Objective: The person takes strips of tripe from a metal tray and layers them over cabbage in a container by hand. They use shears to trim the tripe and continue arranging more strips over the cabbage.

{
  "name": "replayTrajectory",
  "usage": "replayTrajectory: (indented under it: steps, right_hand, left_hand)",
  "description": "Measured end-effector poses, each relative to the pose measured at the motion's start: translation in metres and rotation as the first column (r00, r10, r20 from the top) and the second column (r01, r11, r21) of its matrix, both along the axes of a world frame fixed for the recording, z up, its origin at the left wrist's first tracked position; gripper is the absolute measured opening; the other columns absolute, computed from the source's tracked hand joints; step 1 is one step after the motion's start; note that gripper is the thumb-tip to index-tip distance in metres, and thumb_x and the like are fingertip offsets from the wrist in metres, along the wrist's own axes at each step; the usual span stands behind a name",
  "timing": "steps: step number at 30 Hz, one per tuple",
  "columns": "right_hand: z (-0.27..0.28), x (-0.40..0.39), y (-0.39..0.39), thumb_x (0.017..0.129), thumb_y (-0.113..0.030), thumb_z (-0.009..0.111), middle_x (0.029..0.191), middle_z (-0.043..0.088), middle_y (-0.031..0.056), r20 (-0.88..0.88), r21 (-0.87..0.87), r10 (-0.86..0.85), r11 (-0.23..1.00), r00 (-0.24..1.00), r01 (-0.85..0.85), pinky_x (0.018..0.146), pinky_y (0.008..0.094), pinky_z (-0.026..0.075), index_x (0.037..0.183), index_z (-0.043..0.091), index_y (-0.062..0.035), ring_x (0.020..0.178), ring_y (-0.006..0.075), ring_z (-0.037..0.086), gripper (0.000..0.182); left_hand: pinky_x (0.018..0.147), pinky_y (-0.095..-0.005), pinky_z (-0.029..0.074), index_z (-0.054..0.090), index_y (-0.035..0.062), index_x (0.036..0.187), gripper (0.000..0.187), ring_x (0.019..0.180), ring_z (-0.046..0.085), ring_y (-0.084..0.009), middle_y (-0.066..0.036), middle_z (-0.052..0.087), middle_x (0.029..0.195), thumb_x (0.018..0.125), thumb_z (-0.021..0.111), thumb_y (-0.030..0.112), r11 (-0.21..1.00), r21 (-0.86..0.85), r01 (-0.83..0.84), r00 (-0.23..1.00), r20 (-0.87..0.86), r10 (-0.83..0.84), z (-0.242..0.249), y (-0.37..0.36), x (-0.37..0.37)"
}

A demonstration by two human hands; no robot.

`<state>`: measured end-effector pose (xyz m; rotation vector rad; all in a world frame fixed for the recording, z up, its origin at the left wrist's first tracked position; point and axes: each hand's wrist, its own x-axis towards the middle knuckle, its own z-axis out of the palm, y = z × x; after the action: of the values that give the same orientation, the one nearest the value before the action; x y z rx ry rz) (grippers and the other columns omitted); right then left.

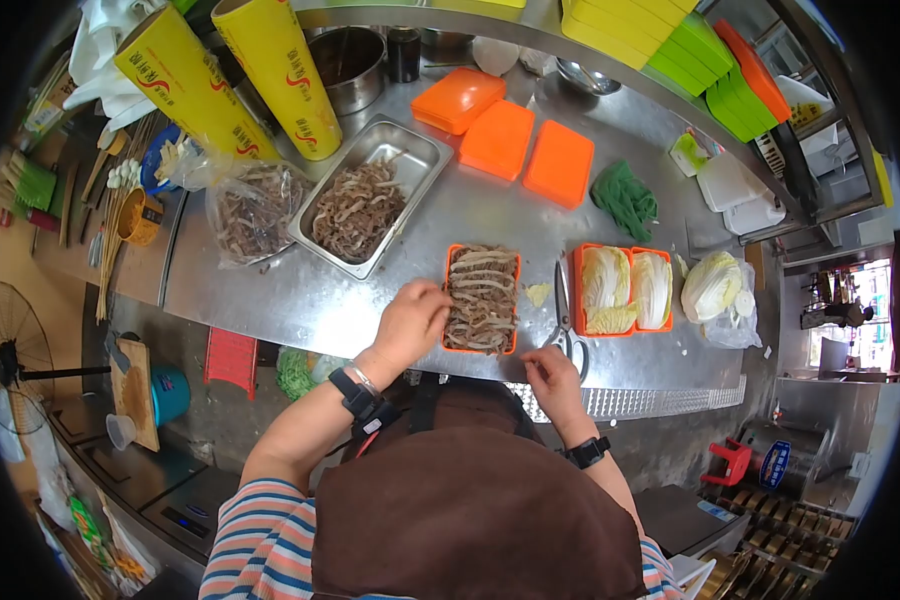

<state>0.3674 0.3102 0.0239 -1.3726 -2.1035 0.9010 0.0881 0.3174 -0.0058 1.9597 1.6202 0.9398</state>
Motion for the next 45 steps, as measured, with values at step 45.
replayTrajectory:
  steps: [45]
  right_hand:
    - [-0.001,0.008,-0.012,0.083,-0.001,0.063,0.083,0.061,0.0124,-0.015,-0.043,-0.071,0.997,0.997,0.070,0.065,0.0368,0.050,0.091,0.066,-0.0032,0.075,0.0309,0.062,0.010]
  left_hand:
    - [0.065,-0.0313,0.052,0.061,0.0034,0.096,0.014,0.074,0.064,-0.0192,-0.009,0.065,0.086,0.083,0.065,0.003,0.964,-0.251,-0.088,0.954,0.257,0.154,-0.015,0.011,-0.014]
